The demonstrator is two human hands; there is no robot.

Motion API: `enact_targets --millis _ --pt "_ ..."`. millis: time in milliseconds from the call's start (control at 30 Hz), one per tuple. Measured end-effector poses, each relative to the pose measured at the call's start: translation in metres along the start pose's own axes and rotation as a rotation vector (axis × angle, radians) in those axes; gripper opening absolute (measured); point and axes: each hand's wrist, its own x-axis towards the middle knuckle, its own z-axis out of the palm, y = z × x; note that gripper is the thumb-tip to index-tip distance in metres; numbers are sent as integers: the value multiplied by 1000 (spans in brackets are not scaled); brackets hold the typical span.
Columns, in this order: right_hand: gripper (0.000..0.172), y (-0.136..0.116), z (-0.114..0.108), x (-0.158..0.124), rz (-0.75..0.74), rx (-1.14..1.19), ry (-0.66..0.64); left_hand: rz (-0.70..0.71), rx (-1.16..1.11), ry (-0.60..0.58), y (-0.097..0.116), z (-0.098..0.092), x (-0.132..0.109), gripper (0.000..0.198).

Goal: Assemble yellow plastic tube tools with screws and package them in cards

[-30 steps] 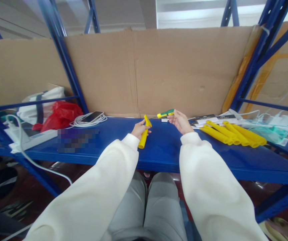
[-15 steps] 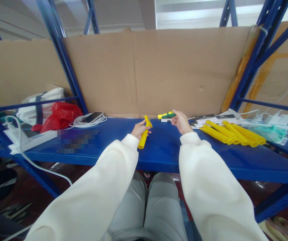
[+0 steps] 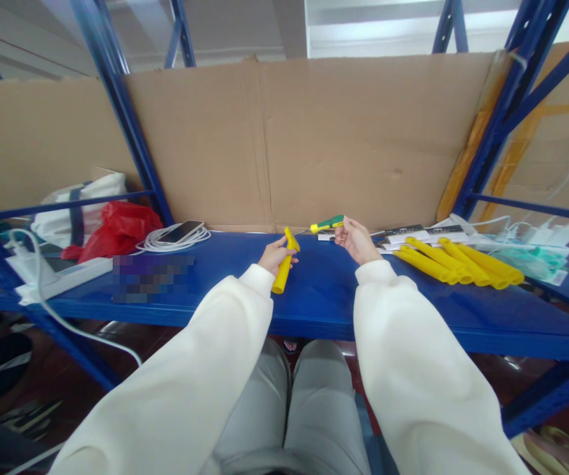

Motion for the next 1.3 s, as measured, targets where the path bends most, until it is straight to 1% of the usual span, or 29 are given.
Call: enact_targets --millis 133,233,300,400,500,600,767,867,1000,1133,1300 --pt "36 0 -2 2 0 -19 41 9 34 -12 0 0 0 81" --pt "34 0 -4 4 42 -23 83 12 47 -17 1 0 -1 82" --pt "36 1 -4 6 67 -23 89 13 44 -17 2 0 -2 81" --pt "40 2 -4 5 52 -33 46 14 32 -9 2 0 -3 81" --pt "40 2 -3 2 13 -40 16 8 22 -4 2 0 -3 79" --pt "36 1 -2 0 -19 -33 21 6 19 -8 1 -1 -2 80" --pt "26 -2 2 -2 -27 -5 -2 11 21 -3 1 -1 -1 81" --pt "30 -1 2 -2 -15 -8 6 8 31 -8 2 -1 -2 79" --pt "34 1 -1 2 -3 -12 57 8 41 -17 3 -1 -2 77" --pt "35 4 -5 8 13 -29 84 10 35 -16 2 -1 -1 80" --pt "37 5 -5 6 37 -54 65 11 20 -26 1 -2 1 81"
